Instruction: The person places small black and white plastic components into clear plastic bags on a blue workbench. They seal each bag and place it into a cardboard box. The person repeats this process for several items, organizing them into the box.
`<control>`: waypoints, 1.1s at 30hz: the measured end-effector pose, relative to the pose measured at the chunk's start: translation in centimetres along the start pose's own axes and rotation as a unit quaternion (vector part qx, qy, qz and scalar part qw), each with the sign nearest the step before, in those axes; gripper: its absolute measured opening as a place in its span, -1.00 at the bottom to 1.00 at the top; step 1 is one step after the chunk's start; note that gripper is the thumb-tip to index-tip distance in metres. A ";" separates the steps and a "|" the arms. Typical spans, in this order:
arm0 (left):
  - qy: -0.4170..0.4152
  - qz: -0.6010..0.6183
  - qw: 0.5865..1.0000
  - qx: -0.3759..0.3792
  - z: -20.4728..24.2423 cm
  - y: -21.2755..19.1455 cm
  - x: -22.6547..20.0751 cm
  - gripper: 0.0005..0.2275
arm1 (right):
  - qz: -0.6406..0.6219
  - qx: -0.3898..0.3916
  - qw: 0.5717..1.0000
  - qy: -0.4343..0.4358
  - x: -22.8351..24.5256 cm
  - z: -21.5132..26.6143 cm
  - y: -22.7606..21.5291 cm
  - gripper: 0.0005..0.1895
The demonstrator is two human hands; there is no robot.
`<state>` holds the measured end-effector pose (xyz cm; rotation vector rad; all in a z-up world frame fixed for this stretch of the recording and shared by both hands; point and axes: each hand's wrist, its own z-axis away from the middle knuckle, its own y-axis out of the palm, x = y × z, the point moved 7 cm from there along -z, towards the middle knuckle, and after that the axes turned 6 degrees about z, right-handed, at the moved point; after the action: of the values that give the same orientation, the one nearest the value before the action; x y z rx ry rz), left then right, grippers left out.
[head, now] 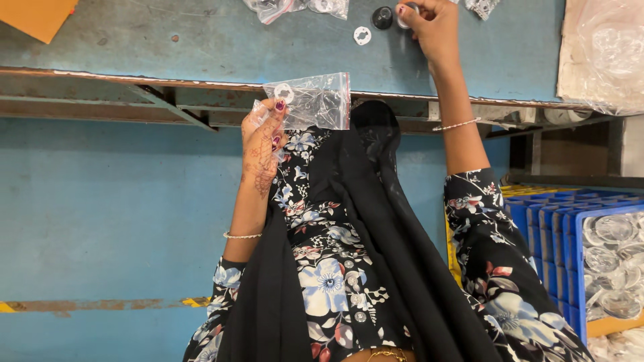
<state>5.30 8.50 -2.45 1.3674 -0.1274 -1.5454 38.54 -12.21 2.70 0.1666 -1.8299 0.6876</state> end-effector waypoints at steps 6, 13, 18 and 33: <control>-0.005 -0.010 1.000 0.000 0.1 -0.3 0.2 -0.72 | 0.173 -0.103 0.966 -0.161 4.5 0.9 -1.2 -0.89; -0.010 -0.004 0.998 0.059 0.5 1.9 0.6 -0.75 | -0.022 0.079 0.995 -0.048 12.1 12.8 1.7 -0.95; -0.019 -0.030 0.996 0.083 1.3 3.6 0.7 -0.72 | -0.160 0.119 0.980 0.026 14.1 17.5 4.3 -0.80; 0.019 -0.110 0.986 0.124 1.5 8.1 -1.9 -0.81 | -0.189 0.147 0.970 0.043 12.8 16.6 6.3 -0.63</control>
<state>8.63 5.26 4.62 1.6513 -0.1532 -1.7285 17.41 -13.08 8.40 0.6533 -1.5460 0.6779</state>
